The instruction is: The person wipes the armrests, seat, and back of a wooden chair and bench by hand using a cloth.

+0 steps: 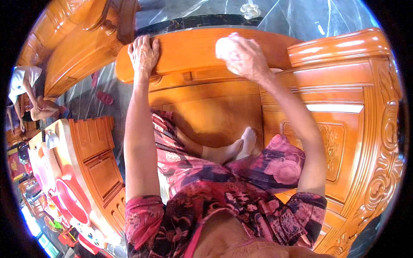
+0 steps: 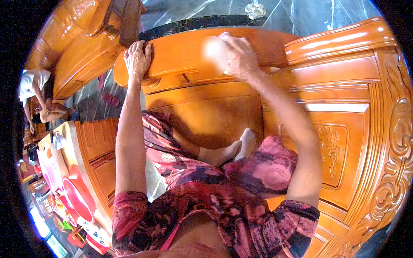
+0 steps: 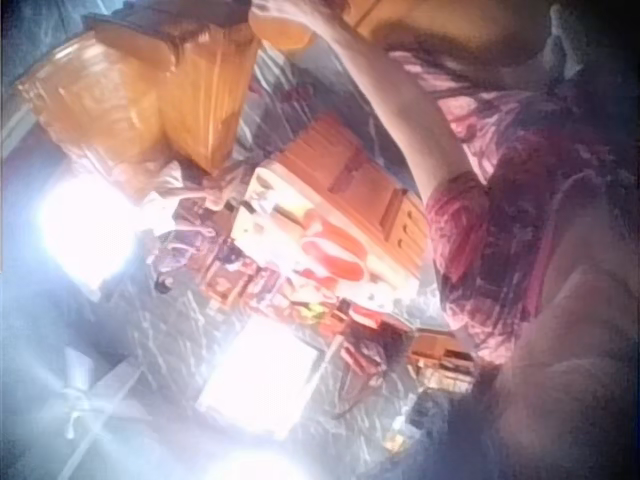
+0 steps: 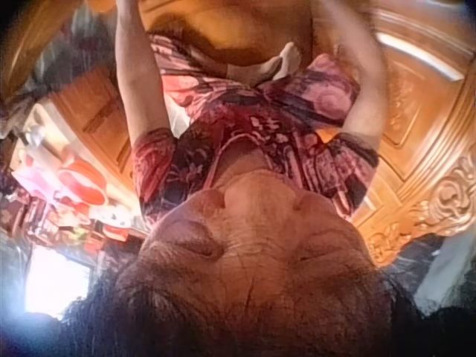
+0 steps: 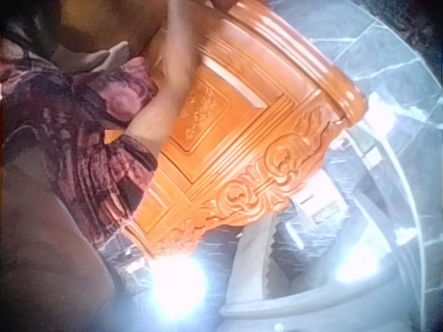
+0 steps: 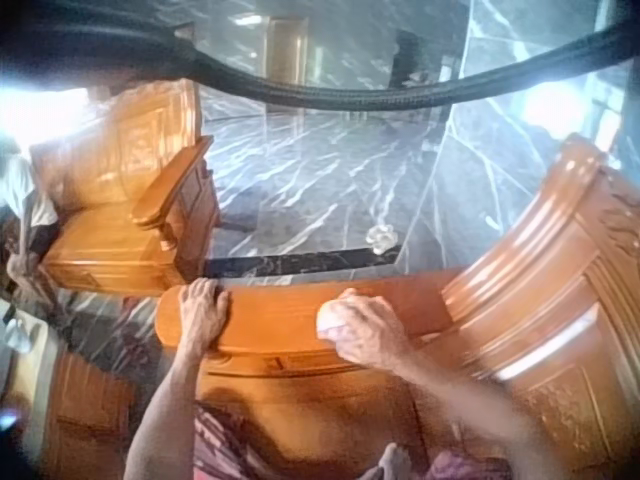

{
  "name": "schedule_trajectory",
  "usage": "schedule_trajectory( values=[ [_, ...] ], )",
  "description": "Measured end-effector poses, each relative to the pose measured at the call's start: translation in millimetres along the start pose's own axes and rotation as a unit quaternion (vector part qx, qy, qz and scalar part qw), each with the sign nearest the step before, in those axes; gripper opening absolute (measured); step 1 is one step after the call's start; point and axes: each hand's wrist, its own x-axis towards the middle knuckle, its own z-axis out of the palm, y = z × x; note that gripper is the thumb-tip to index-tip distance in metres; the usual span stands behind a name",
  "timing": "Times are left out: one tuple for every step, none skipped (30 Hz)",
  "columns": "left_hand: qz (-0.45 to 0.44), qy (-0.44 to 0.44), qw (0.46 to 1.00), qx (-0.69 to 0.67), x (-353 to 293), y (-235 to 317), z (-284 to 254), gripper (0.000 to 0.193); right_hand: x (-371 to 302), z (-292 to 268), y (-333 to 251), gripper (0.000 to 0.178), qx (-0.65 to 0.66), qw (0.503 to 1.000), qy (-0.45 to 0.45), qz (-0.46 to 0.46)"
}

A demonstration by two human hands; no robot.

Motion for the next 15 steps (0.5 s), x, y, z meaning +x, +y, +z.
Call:
schedule_trajectory(
  values=[
    [0.003,-0.009,1.000,-0.010,1.3,4.1,0.4,0.040,-4.8,-6.3,12.0,0.065,-0.005,1.000,0.004,0.017],
    [0.004,-0.016,1.000,-0.019,3.1,6.5,0.2,0.039,-8.7,-12.6,25.9,0.065,-0.009,0.999,0.009,0.033],
    [0.010,-0.007,1.000,-0.020,3.3,5.6,2.3,0.039,-16.1,-15.1,41.8,0.066,-0.048,0.997,0.015,0.058],
    [0.011,0.019,0.998,-0.052,3.1,7.0,3.2,0.037,-22.1,-17.0,58.9,0.066,-0.044,0.993,-0.004,0.106],
    [0.008,0.022,0.999,-0.046,1.2,2.2,1.6,0.037,-19.9,-21.1,68.1,0.063,-0.012,0.989,-0.012,0.144],
    [0.008,0.025,0.999,-0.043,2.0,0.9,0.9,0.037,-23.8,-21.5,80.2,0.059,-0.012,0.982,0.000,0.189],
    [0.014,0.015,0.999,-0.048,3.0,1.3,1.8,0.039,-28.6,-21.4,96.8,0.058,-0.003,0.977,0.012,0.211],
    [0.009,-0.022,0.999,-0.025,6.2,8.4,0.3,0.043,-36.5,-22.8,120.2,0.057,-0.042,0.980,0.032,0.194],
    [0.016,-0.016,0.998,-0.054,6.6,-0.4,1.9,0.043,-36.9,-20.9,126.7,0.057,-0.043,0.980,0.045,0.190],
    [0.022,-0.011,0.996,-0.085,7.1,-5.0,-0.1,0.044,-34.5,-19.6,127.4,0.057,-0.045,0.980,0.055,0.187],
    [0.004,-0.037,0.992,-0.123,8.3,-11.5,-3.1,0.045,-32.0,-17.2,127.7,0.057,-0.039,0.981,0.055,0.182],
    [-0.001,-0.036,0.992,-0.117,9.0,-19.5,-7.2,0.045,-30.3,-15.1,128.0,0.056,-0.048,0.979,0.059,0.189],
    [0.002,0.006,0.997,-0.080,8.1,-27.2,-11.0,0.045,-31.1,-13.3,128.2,0.056,-0.058,0.976,0.062,0.198],
    [0.005,0.048,0.998,-0.044,7.2,-34.8,-14.9,0.044,-31.7,-11.8,128.9,0.056,-0.055,0.977,0.061,0.196],
    [-0.003,0.084,0.996,-0.020,6.3,-44.4,-20.1,0.041,-32.3,-10.6,129.7,0.056,-0.051,0.979,0.068,0.185]
  ],
)
